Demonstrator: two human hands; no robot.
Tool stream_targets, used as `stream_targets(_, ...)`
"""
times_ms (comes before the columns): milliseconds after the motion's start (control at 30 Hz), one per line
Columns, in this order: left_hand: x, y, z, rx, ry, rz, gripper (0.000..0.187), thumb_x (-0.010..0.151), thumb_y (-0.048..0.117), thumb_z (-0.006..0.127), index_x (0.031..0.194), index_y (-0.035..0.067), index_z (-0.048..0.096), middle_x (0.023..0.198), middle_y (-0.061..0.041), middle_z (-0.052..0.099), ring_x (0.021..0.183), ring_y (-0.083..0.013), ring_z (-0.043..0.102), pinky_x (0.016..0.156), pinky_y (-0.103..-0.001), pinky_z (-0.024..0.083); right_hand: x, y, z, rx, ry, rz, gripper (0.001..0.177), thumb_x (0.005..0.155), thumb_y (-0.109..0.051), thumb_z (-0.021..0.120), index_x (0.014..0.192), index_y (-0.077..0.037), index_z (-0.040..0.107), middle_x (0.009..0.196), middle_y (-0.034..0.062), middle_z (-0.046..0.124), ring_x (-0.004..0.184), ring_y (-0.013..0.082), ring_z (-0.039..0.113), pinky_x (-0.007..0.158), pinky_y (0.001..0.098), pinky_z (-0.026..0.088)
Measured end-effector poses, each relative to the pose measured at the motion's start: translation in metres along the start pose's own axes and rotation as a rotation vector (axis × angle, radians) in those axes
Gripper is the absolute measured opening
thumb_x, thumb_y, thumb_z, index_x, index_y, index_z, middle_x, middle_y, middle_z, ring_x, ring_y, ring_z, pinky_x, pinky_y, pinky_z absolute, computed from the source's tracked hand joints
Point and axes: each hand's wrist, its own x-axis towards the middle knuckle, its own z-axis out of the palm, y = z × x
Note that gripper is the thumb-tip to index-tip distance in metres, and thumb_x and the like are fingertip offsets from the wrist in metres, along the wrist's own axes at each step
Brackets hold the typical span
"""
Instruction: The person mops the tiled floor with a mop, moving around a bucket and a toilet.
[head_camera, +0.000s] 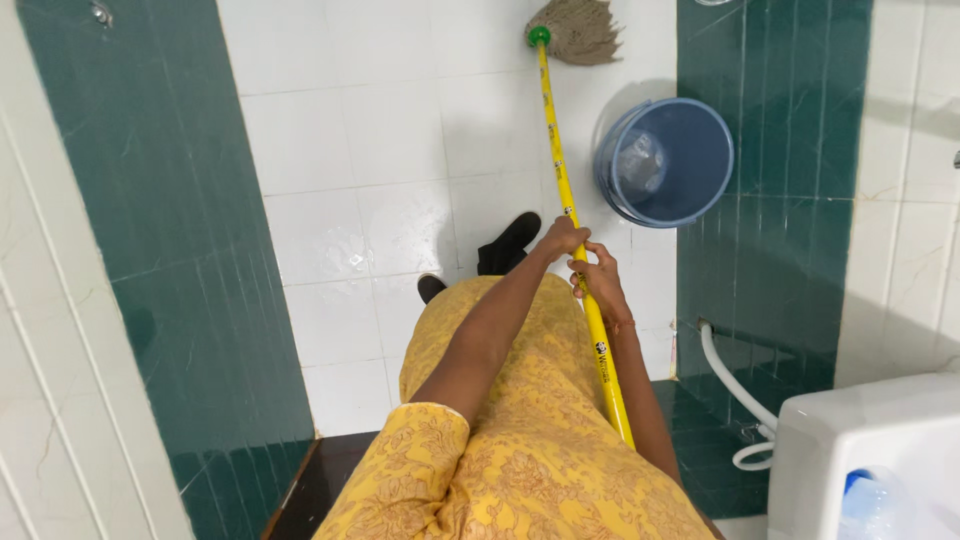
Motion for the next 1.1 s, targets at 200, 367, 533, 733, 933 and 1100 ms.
stream_targets(200,-0.058,-0.076,-0.077,-0.16,0.088,0.095,0.052,0.083,0.027,0.068,0.108,-0.017,0.06,0.093,-0.024,0.072,0.081,-0.0301,0.074,0.067,-0.039,0.06,-0.026,0.047,0.077,-0.252,-0.103,0.066,0.041,0.089,-0.004,0.065,0.128,-0.001,0.054,0.079,0.0115,0.063,0.055,0.0137,0.056,0.042,0.027,0.044)
stream_targets(367,-0.107,-0.153,-0.14,-0.302,0.268,0.0,0.049,0.085,0.029,0.068,0.109,-0.012,0.054,0.093,-0.021,0.069,0.076,-0.027,0.069,0.065,-0.043,0.057,-0.042,0.088,0.143,-0.347,-0.275,0.039,0.043,0.088,-0.003,0.066,0.129,-0.002,0.052,0.078,0.0091,0.061,0.055,0.014,0.056,0.042,0.029,0.043)
stream_targets(533,-0.155,-0.216,-0.197,-0.354,0.366,0.018,0.041,0.089,0.027,0.064,0.104,-0.011,0.063,0.084,-0.016,0.067,0.069,-0.0243,0.064,0.06,-0.039,0.052,-0.051,0.125,0.205,-0.444,-0.424,0.09,0.045,0.089,-0.005,0.064,0.131,-0.002,0.051,0.074,0.0098,0.058,0.054,0.0145,0.056,0.043,0.0295,0.043)
stream_targets(733,-0.208,-0.28,-0.226,-0.612,0.413,-0.075,0.029,0.091,0.026,0.061,0.093,-0.003,0.063,0.072,-0.009,0.06,0.055,-0.0183,0.055,0.046,-0.035,0.043,-0.071,0.161,0.246,-0.612,-0.666,0.062,0.055,0.09,-0.009,0.067,0.14,-0.004,0.047,0.073,0.0098,0.055,0.054,0.0165,0.055,0.044,0.0311,0.047)
stream_targets(933,-0.222,-0.3,-0.208,-0.692,0.431,-0.053,0.027,0.091,0.022,0.062,0.089,-0.005,0.062,0.068,-0.009,0.058,0.049,-0.0177,0.049,0.041,-0.034,0.036,-0.088,0.167,0.242,-0.748,-0.679,0.098,0.068,0.09,-0.015,0.07,0.151,-0.006,0.041,0.082,0.0065,0.06,0.058,0.0136,0.057,0.048,0.0308,0.049)
stream_targets(1100,-0.216,-0.296,-0.196,-0.764,0.465,-0.05,0.025,0.09,0.023,0.064,0.09,-0.002,0.063,0.074,-0.008,0.066,0.058,-0.0154,0.064,0.049,-0.032,0.053,-0.089,0.163,0.231,-0.824,-0.667,0.069,0.07,0.094,-0.018,0.067,0.156,-0.009,0.036,0.085,0.0058,0.056,0.063,0.0121,0.057,0.051,0.0295,0.05)
